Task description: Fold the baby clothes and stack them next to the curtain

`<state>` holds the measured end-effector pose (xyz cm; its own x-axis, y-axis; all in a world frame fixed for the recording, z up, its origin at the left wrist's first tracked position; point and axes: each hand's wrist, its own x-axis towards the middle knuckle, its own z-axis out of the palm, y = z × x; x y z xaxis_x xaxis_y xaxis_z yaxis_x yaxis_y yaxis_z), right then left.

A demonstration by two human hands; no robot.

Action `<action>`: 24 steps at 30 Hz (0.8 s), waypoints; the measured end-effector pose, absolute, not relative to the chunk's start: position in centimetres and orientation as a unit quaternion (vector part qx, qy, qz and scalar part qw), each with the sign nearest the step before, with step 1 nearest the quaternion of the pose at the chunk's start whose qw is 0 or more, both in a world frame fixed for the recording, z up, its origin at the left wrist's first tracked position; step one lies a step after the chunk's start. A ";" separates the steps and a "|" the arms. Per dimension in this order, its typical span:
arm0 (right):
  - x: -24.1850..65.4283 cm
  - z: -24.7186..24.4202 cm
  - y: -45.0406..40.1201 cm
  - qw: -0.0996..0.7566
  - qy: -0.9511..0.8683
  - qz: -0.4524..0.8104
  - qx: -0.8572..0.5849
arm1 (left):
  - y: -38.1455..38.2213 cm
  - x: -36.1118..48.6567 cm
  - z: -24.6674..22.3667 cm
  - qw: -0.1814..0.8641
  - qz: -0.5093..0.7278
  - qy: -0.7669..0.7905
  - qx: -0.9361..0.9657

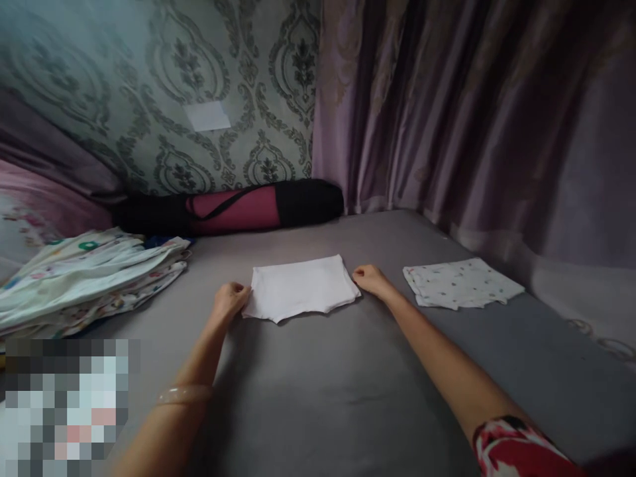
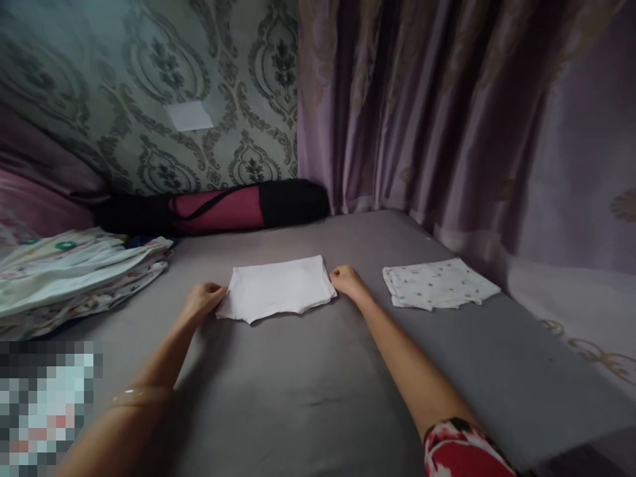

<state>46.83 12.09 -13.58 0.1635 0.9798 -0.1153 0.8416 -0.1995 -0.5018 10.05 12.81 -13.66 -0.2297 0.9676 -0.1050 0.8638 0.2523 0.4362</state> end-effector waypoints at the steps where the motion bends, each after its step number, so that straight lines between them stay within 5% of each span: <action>1: 46.8 -13.6 12.0 0.159 -0.606 0.219 -0.748 | 12.8 9.9 -13.5 0.203 0.156 0.768 0.587; 24: 44.5 -13.9 13.2 0.201 -0.553 0.296 -0.753 | 14.6 10.8 -13.7 0.291 0.195 0.769 0.535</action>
<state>44.47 13.15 -13.89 0.2138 0.9508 -0.2243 0.7129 -0.3088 -0.6296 10.77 14.63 -13.67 -0.2588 0.9360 -0.2388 0.7098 0.3519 0.6102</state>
